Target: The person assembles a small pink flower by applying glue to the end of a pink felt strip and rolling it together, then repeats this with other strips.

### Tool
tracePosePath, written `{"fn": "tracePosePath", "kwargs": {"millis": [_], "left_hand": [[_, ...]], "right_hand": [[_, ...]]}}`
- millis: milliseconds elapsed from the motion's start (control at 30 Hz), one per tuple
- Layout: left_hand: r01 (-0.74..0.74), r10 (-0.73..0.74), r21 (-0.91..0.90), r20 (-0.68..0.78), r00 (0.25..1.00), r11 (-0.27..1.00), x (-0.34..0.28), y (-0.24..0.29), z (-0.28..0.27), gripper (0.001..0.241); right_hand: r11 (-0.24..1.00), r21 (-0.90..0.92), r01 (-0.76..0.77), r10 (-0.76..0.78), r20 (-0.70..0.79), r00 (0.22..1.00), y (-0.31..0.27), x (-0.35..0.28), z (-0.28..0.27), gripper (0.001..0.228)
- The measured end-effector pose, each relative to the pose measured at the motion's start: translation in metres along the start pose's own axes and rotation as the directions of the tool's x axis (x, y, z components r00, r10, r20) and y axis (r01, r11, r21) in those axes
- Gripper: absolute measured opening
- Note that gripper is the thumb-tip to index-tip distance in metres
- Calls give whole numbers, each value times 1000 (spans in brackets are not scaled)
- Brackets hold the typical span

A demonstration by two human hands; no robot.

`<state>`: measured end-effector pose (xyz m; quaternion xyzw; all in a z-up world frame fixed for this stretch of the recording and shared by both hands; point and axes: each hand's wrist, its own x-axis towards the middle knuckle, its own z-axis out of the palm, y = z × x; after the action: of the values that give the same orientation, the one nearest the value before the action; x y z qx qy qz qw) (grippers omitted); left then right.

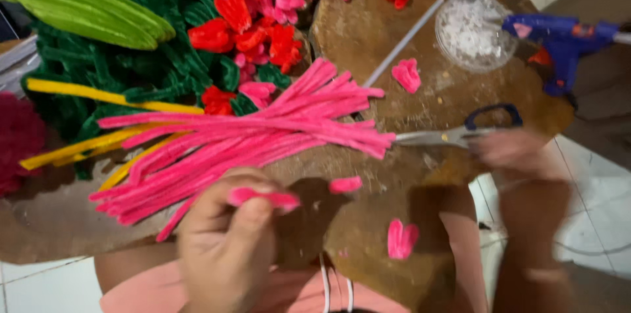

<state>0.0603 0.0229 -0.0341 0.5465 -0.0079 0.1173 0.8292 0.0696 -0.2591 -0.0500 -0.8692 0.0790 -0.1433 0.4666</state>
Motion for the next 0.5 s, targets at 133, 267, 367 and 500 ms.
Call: {"fn": "tracePosePath", "kwargs": {"millis": [133, 267, 367, 500], "left_hand": [[121, -131, -250, -24, 991, 961, -1, -16, -16, 11], [210, -213, -181, 6, 977, 961, -6, -31, -6, 8], [291, -290, -44, 35, 956, 956, -8, -36, -2, 11], [335, -334, -78, 23, 942, 939, -10, -37, -2, 11]], "right_hand": [[748, -215, -628, 392, -621, 679, 138, 68, -73, 47], [986, -131, 104, -126, -174, 977, 134, 117, -62, 44], [973, -228, 27, -45, -75, 996, 162, 134, -68, 29], [967, -187, -171, 146, -141, 979, 205, 135, -99, 40]]}}
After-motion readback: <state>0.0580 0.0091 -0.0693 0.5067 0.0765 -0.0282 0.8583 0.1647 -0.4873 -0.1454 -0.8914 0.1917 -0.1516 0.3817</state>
